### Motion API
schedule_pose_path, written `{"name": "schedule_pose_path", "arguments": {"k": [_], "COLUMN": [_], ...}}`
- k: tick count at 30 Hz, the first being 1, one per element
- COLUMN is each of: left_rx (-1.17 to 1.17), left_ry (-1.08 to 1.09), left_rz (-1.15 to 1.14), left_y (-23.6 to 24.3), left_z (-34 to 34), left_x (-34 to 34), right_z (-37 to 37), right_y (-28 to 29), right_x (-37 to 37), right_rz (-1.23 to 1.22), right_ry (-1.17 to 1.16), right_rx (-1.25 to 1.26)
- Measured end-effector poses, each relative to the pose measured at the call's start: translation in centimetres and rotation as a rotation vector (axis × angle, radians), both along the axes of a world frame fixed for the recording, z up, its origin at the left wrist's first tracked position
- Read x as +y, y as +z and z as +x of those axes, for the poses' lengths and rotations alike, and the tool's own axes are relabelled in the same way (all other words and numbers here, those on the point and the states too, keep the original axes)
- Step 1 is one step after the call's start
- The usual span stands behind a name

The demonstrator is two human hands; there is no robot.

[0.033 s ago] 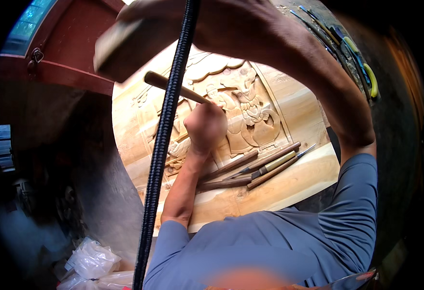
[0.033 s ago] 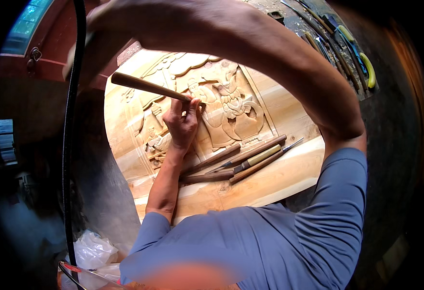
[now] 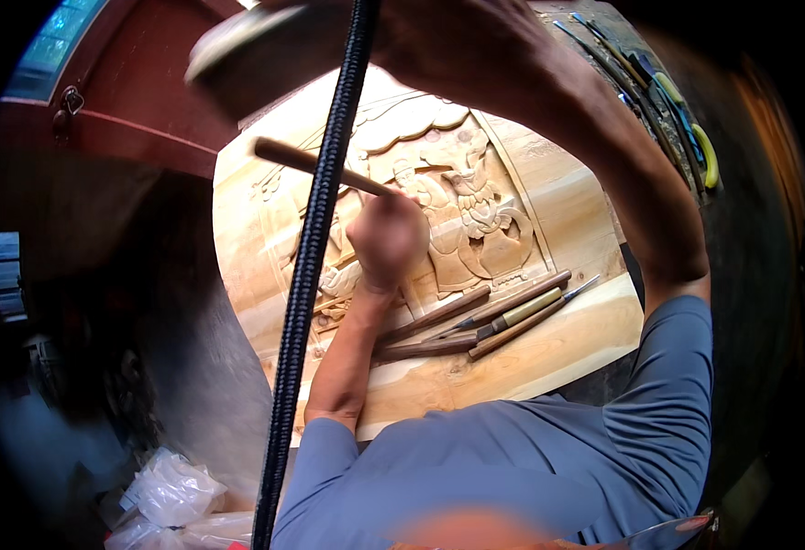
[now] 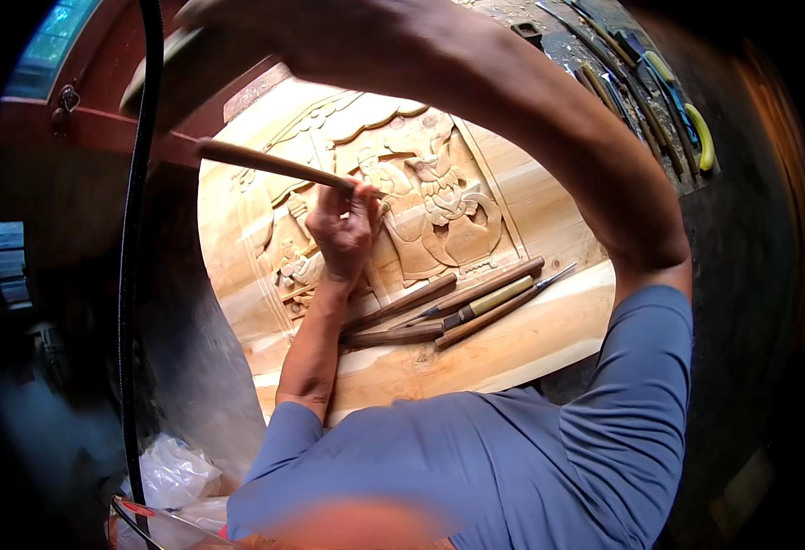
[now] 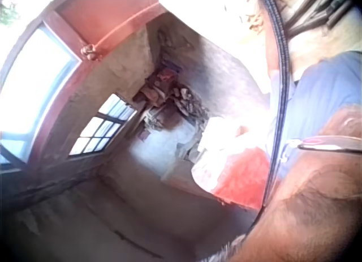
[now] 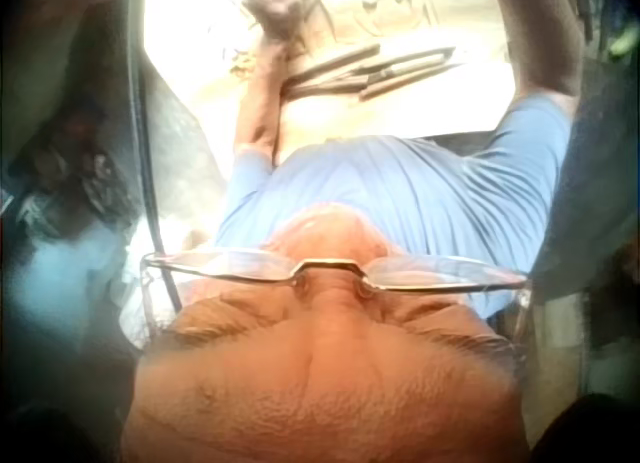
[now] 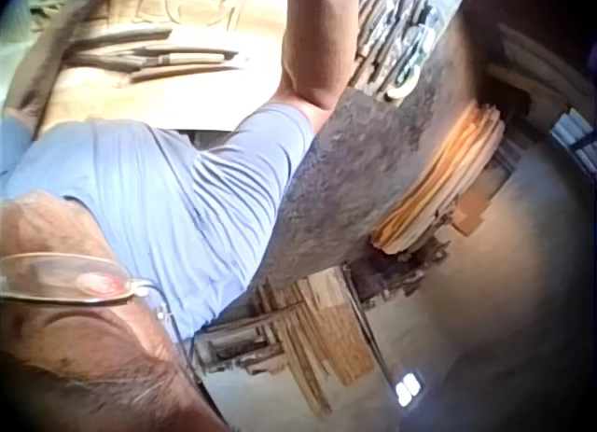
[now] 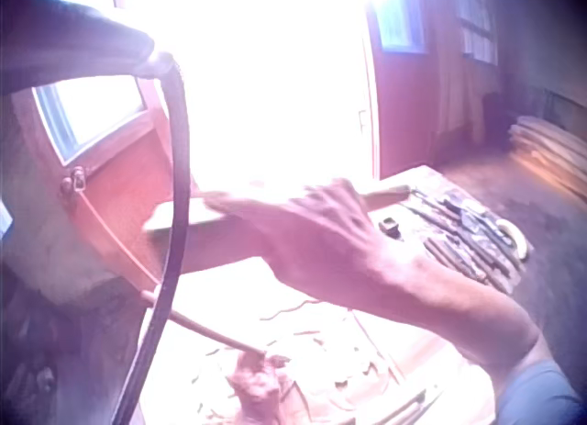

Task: The person carves a wooden panel with a figure using a chisel and a mallet, switching between chisels stored on the side.

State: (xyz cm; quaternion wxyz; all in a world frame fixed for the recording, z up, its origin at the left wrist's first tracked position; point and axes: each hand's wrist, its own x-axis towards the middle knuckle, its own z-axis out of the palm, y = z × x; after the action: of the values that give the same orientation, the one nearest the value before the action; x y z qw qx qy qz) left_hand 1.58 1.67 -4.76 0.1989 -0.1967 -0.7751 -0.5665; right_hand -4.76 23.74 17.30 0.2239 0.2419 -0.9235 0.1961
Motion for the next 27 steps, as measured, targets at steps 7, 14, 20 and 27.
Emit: {"name": "schedule_pose_path", "arguments": {"k": [7, 14, 20, 27], "left_rx": [-0.219, -0.603, -0.726, -0.738], "left_ry": [0.127, 0.054, -0.018, -0.261], "left_rz": [0.021, 0.25, 0.058, -0.319], "left_y": [4.6, 6.7, 7.6, 8.2], "left_z": [2.2, 9.2, 11.5, 13.0], "left_x": [-6.4, -6.0, -5.4, -3.6], "right_z": [-1.3, 2.2, 2.6, 6.2], "right_y": [-16.0, -20.4, -21.0, -17.8], "right_x": [8.9, 7.6, 7.6, 7.6], "right_rz": [0.111, 0.197, 0.137, -0.134], "right_ry": [-0.532, -0.527, -0.466, -0.284], "right_rx": [0.043, 0.166, 0.222, 0.181]}}
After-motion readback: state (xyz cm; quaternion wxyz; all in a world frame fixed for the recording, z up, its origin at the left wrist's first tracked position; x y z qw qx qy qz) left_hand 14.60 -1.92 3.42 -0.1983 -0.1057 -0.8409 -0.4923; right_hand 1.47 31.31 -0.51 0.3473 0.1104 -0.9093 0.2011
